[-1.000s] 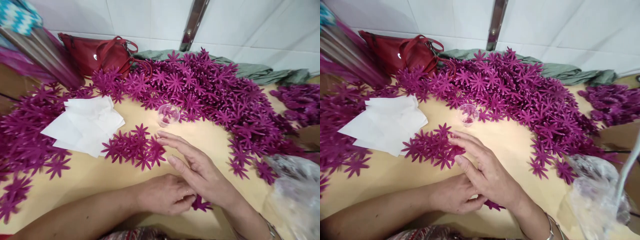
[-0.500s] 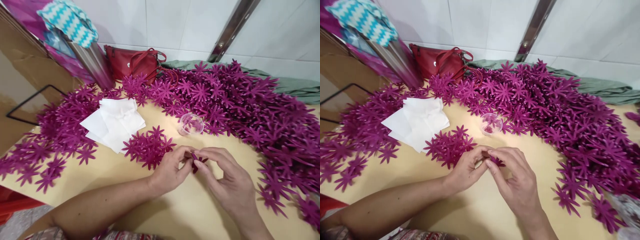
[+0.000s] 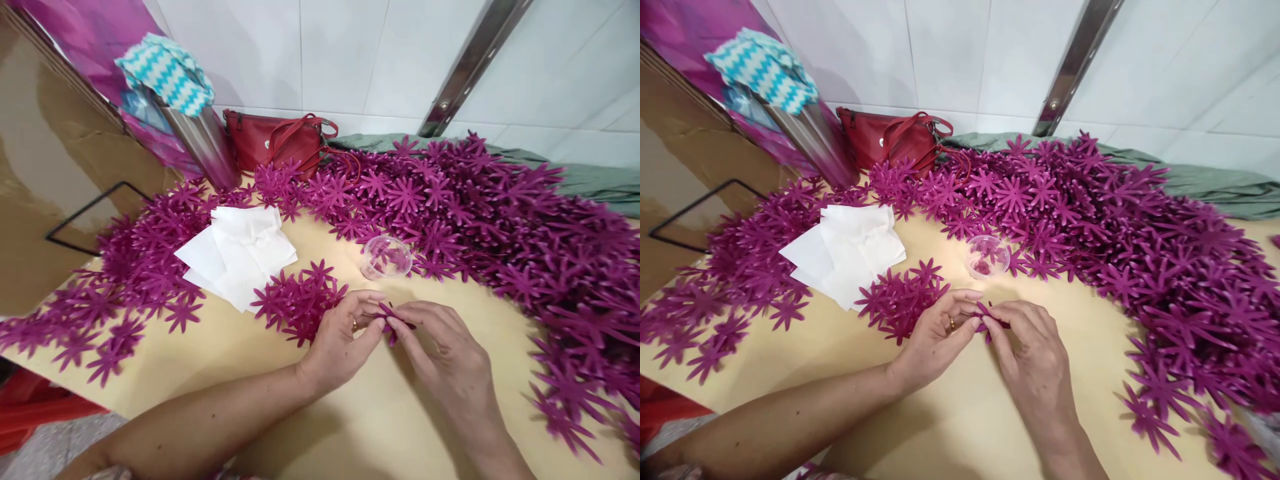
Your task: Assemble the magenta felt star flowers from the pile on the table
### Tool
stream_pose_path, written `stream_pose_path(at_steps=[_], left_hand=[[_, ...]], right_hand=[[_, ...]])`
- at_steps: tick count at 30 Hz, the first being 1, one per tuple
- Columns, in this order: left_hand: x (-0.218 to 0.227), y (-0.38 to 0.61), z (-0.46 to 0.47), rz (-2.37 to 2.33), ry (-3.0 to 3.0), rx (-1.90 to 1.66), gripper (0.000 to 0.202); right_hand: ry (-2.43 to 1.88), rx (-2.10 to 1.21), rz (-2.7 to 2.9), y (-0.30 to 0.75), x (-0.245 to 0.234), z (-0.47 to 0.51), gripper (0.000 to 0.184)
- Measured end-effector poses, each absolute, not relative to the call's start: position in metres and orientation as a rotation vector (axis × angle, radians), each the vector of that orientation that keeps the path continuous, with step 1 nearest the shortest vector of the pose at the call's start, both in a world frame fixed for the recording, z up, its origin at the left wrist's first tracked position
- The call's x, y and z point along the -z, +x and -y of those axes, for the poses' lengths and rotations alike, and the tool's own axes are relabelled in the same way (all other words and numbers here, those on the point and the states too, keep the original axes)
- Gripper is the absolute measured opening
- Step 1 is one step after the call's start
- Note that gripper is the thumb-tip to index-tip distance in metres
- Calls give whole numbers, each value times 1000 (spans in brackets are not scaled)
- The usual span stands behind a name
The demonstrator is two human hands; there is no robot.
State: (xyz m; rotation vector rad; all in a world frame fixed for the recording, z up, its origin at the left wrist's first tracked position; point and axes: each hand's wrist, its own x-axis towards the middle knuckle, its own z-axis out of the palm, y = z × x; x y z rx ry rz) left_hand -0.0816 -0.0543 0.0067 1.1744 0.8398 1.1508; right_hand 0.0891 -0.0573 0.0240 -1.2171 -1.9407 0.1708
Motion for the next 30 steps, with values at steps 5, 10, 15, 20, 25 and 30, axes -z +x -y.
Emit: stream_pose_path(at_steps=[5, 10, 15, 20, 25, 30], left_hand=[[-5, -81, 54, -845, 1141, -1158, 30], [-3, -80, 51, -836, 997, -1196, 31], [-6, -80, 50, -843, 956, -1185, 33], [-7, -80, 50, -883, 982, -1196, 32], [-9, -80, 48, -911, 990, -1212, 29], [-13, -82, 48, -979, 977, -1205, 24]], right_hand=[[-1214, -241, 1876, 88, -24, 58, 5], [-1291, -505, 1697, 85, -25, 59, 3], [-1272, -366, 1761, 86, -25, 58, 7], [-1295, -396, 1742, 86, -27, 58, 13], [-1401, -679, 1534, 86, -30, 60, 17], [-1369, -898, 1127, 92, -28, 54, 18]])
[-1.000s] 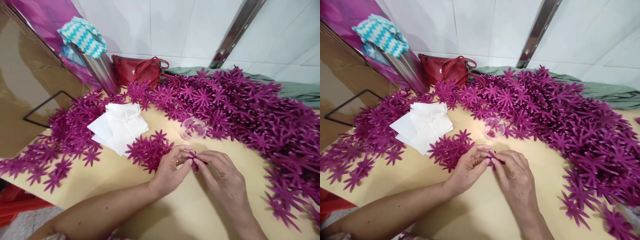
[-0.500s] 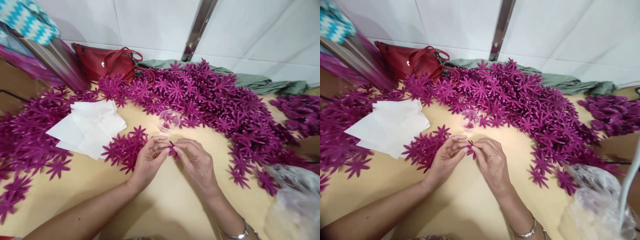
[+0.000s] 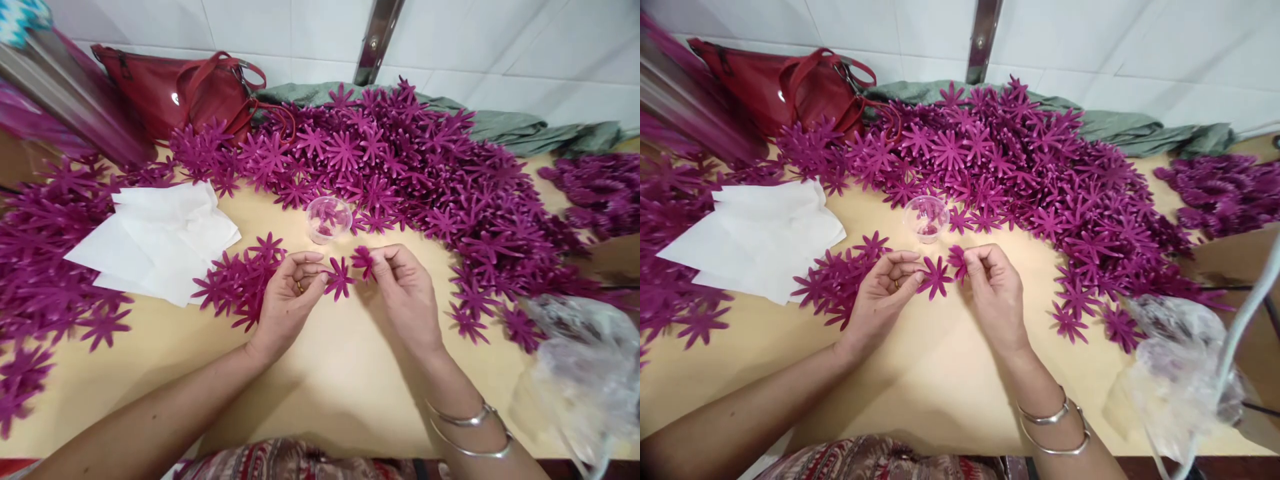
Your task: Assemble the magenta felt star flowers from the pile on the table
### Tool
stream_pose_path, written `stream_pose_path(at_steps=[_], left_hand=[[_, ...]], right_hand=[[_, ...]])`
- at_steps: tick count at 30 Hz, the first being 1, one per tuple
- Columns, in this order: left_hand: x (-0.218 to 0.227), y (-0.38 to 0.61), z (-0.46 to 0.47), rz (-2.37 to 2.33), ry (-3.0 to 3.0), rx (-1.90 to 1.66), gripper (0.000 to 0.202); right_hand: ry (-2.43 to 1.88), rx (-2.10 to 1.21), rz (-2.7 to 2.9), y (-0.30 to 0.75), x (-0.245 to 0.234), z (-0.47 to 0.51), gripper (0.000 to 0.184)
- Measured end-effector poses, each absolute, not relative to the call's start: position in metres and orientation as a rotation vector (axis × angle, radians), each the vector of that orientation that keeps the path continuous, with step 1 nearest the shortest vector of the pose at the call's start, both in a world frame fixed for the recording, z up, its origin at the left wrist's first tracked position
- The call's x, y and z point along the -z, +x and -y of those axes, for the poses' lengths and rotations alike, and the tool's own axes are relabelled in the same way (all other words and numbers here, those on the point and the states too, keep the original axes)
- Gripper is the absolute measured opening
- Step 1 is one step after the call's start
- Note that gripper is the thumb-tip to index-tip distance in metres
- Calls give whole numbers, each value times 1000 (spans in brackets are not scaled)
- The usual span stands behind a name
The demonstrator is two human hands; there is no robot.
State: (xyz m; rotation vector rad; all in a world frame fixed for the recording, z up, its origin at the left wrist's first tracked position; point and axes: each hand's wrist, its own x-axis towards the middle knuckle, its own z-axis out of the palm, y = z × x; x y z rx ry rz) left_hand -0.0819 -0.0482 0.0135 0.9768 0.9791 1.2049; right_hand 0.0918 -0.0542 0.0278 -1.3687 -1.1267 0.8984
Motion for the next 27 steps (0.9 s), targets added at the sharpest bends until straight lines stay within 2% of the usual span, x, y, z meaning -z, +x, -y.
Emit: stream_pose_path(at_steps=[5, 7, 10, 11, 14, 19, 23, 27], left_hand=[[-14, -85, 49, -1002, 1007, -1219, 20], [-12, -86, 49, -989, 1018, -1210, 18], [-9, -89, 49, -977, 1026, -1183, 18], [-8, -89, 49, -975, 1028, -1173, 18], [-11, -91, 49, -947, 1027, -1162, 16], [-25, -89, 59, -856, 1148, -1058, 12], [-28, -84, 72, -668, 1269, -682, 19], [-24, -82, 77, -542, 1217, -337, 26]], right_hand=[[-1133, -1062, 744, 103, -21, 41, 17], [-1068, -1139, 653, 107, -21, 38, 26], [-1040, -1223, 607, 110, -26, 36, 51], [-1045, -1234, 611, 111, -28, 36, 51], [-1062, -1199, 665, 110, -29, 38, 34], [-1127, -1033, 751, 110, -25, 37, 25], [-1168, -968, 809, 112, -24, 36, 17], [-1216, -1004, 867, 108, -27, 42, 20]])
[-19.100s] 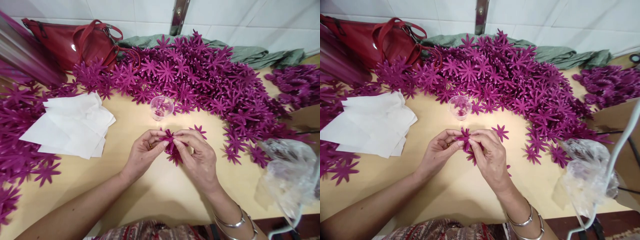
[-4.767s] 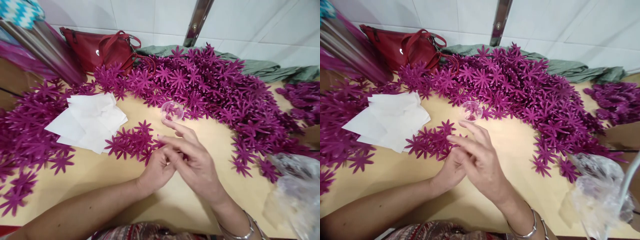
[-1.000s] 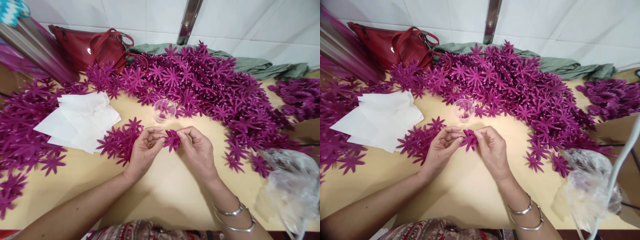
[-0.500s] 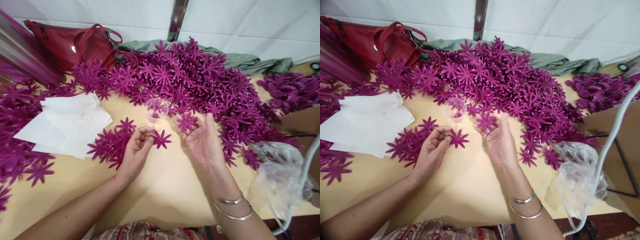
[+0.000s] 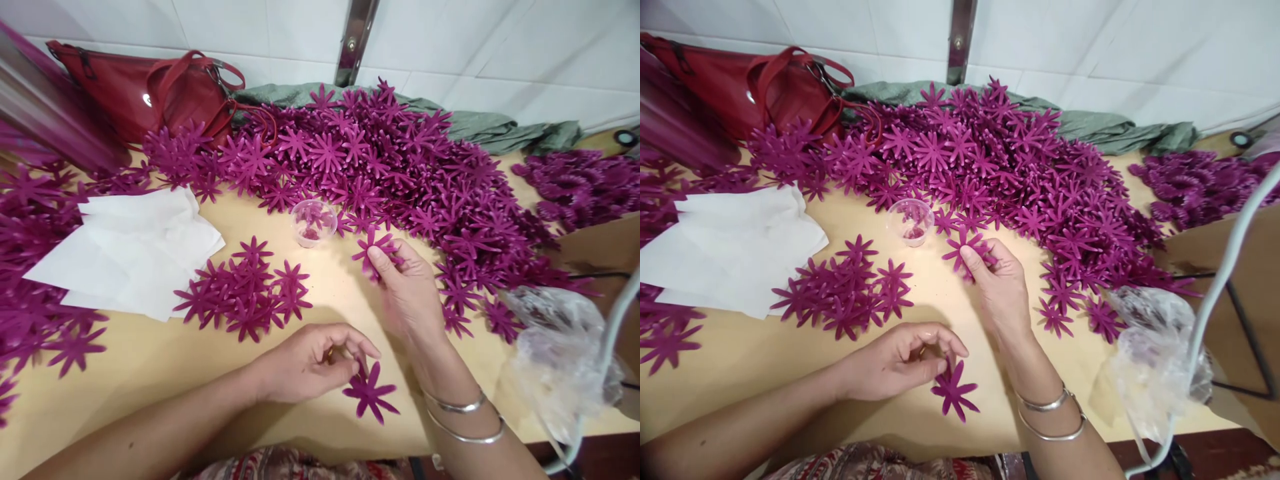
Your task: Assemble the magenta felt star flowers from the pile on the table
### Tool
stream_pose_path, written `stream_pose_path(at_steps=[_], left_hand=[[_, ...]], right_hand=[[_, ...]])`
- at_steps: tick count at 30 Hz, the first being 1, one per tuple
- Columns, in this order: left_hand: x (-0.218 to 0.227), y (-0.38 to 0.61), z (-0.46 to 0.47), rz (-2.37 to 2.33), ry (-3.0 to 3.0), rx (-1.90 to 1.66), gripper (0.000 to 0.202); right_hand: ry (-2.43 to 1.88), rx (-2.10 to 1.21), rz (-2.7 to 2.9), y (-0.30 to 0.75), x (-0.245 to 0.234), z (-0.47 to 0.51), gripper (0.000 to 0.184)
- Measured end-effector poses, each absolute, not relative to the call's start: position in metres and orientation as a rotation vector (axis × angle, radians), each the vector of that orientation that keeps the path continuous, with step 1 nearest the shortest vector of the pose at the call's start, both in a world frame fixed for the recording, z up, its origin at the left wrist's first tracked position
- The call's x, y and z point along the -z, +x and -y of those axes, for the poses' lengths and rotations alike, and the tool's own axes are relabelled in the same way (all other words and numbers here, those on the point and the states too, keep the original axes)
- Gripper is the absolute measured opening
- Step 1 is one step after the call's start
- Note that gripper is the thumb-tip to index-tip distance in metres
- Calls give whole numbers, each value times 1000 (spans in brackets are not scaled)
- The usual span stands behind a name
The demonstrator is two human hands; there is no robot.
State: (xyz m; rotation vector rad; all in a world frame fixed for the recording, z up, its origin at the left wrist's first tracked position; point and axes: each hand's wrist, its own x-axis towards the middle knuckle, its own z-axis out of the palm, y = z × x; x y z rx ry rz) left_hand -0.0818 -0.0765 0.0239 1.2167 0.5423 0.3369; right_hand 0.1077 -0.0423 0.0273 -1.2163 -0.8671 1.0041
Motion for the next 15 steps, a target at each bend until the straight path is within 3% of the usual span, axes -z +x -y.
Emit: stream_pose_path(at_steps=[7, 15], left_hand=[[-24, -81, 73, -472, 1129, -251, 30], [-15, -80, 76, -395, 1138, -232, 36]], right_hand=[[-1302, -1093, 1118, 88, -31, 56, 14], [-1326, -1163, 1204, 70, -35, 58, 35]])
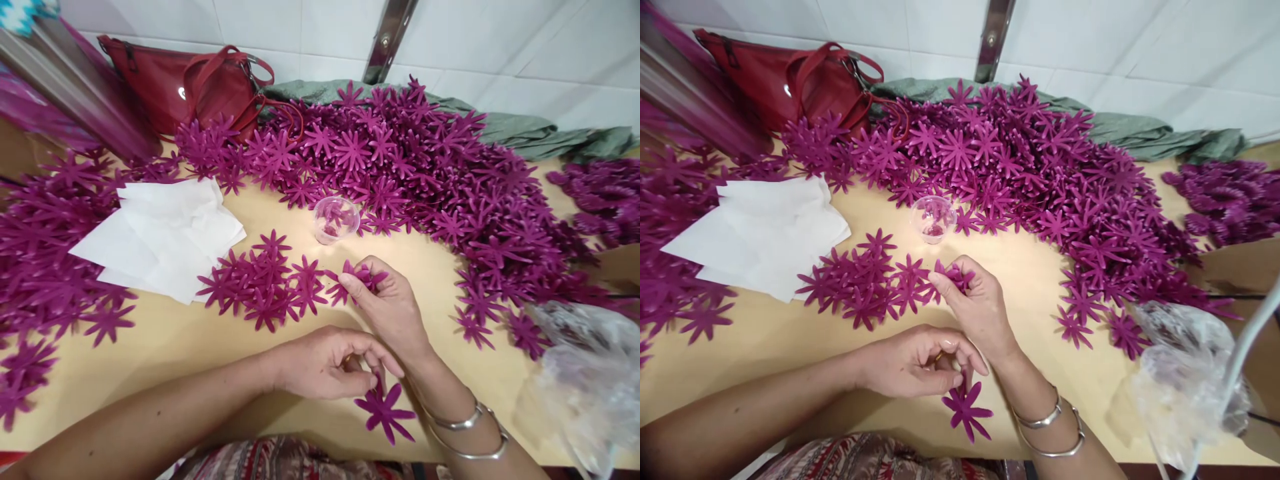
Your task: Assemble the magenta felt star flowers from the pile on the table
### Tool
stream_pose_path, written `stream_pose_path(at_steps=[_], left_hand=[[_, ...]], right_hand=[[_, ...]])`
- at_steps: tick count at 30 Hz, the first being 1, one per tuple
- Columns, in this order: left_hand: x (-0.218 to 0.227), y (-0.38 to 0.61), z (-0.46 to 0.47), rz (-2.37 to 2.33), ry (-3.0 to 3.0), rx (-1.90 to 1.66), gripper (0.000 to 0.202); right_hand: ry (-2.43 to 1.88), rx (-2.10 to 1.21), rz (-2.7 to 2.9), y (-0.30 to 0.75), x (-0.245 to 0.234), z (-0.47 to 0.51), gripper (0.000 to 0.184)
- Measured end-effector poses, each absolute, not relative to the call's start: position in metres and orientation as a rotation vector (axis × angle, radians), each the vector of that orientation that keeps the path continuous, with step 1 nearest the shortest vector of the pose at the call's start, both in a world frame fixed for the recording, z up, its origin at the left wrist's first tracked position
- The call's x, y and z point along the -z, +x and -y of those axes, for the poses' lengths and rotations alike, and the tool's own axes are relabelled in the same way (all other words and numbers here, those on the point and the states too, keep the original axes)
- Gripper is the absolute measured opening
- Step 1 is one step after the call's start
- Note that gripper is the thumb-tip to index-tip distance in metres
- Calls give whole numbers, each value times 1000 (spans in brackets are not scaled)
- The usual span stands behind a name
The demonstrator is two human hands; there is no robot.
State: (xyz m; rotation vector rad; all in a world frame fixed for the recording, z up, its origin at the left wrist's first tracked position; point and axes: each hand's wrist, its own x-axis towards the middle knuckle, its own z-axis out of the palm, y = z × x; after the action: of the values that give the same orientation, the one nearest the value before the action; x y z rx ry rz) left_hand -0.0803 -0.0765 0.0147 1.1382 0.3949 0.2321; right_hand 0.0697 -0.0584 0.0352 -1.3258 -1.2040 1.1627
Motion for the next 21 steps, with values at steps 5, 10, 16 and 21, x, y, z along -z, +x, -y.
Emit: stream_pose_path(at_steps=[5, 10, 16, 21], left_hand=[[-15, -80, 77, -381, 1135, -222, 34], [-15, -80, 78, -378, 1123, -226, 34], [-14, -81, 76, -357, 1147, -222, 37], [-13, -82, 75, -328, 1184, -202, 35]], right_hand=[[-1323, -1206, 1265, 64, -39, 60, 42], [-1324, -1047, 1356, 68, -40, 60, 44], [-1270, -1072, 1383, 67, -41, 55, 42], [-1058, -1246, 1677, 63, -45, 49, 29]])
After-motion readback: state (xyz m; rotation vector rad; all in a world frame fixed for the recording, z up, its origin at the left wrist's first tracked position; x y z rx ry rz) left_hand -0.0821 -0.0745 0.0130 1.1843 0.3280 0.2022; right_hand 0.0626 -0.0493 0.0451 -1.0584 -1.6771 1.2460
